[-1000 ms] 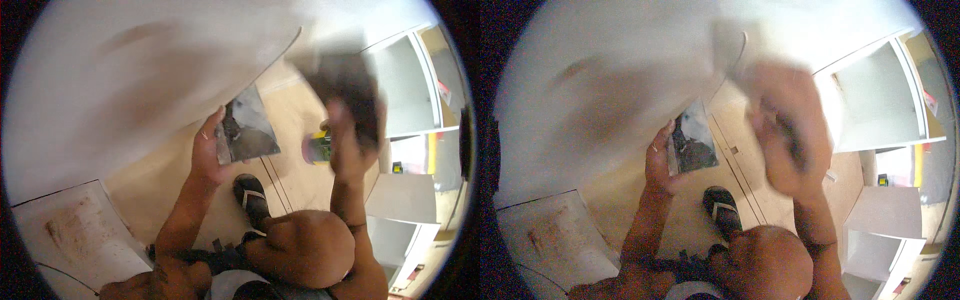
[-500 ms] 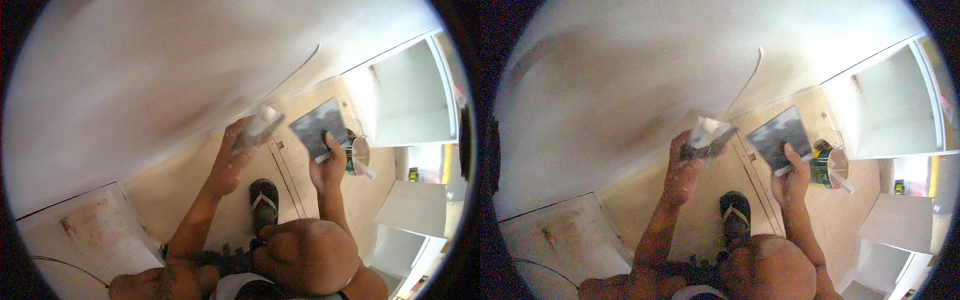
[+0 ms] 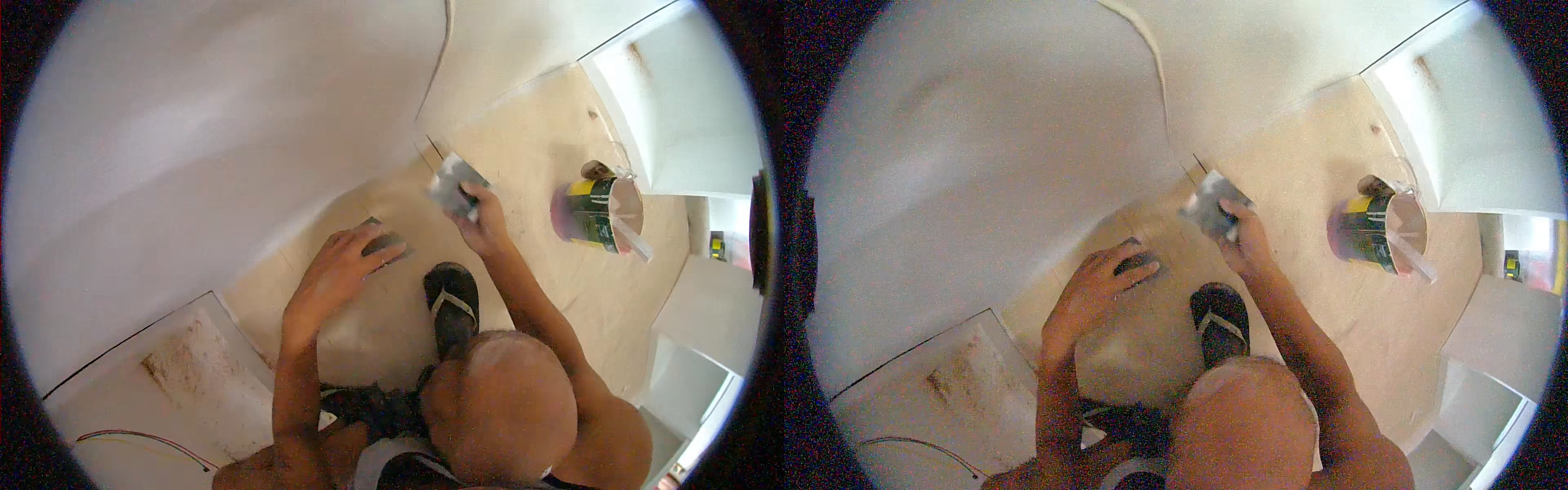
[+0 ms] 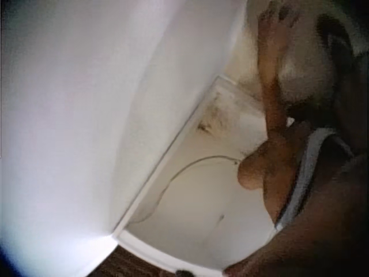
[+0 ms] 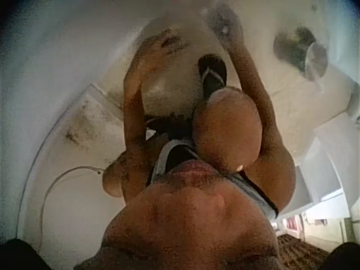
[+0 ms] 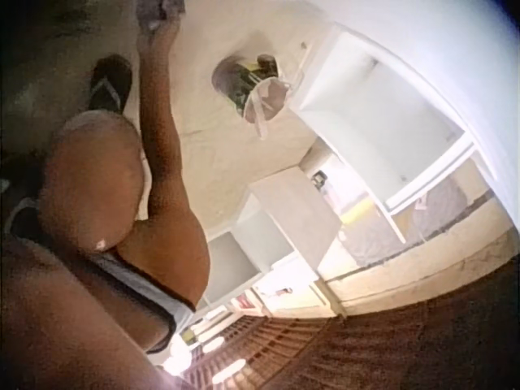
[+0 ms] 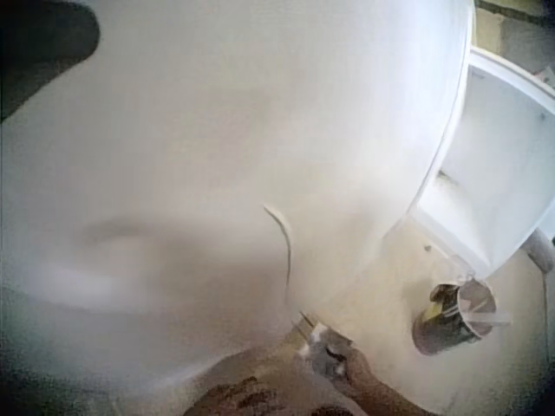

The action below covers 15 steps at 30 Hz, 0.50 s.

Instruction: The person is applying white putty to the wall using a putty knife.

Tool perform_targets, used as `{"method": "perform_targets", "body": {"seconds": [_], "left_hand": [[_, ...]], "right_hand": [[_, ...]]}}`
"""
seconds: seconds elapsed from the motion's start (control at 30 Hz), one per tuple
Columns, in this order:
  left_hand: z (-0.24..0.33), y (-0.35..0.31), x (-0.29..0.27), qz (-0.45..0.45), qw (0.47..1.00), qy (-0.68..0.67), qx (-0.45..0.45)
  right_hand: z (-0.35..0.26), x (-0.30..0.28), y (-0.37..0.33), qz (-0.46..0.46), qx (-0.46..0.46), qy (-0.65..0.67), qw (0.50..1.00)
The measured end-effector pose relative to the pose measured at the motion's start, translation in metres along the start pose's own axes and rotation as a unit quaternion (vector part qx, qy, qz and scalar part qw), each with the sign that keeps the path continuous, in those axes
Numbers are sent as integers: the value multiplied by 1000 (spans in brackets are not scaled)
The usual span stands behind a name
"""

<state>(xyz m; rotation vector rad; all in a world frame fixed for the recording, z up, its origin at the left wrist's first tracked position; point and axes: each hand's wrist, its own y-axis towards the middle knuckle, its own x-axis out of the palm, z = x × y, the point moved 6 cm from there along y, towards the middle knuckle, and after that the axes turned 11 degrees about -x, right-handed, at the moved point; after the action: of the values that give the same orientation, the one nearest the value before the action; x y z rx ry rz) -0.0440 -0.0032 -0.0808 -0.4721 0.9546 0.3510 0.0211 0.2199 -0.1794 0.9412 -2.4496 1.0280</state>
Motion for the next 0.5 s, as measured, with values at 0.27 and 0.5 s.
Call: {"method": "perform_targets", "body": {"seconds": [0.27, 0.5], "left_hand": [[2, 3, -5, 16, 994, -86, -59], [-8, -2, -11, 49, 993, -99, -44]], "right_hand": [[75, -4, 104, 41, -82, -76, 993], [68, 4, 103, 60, -170, -119, 976]]}}
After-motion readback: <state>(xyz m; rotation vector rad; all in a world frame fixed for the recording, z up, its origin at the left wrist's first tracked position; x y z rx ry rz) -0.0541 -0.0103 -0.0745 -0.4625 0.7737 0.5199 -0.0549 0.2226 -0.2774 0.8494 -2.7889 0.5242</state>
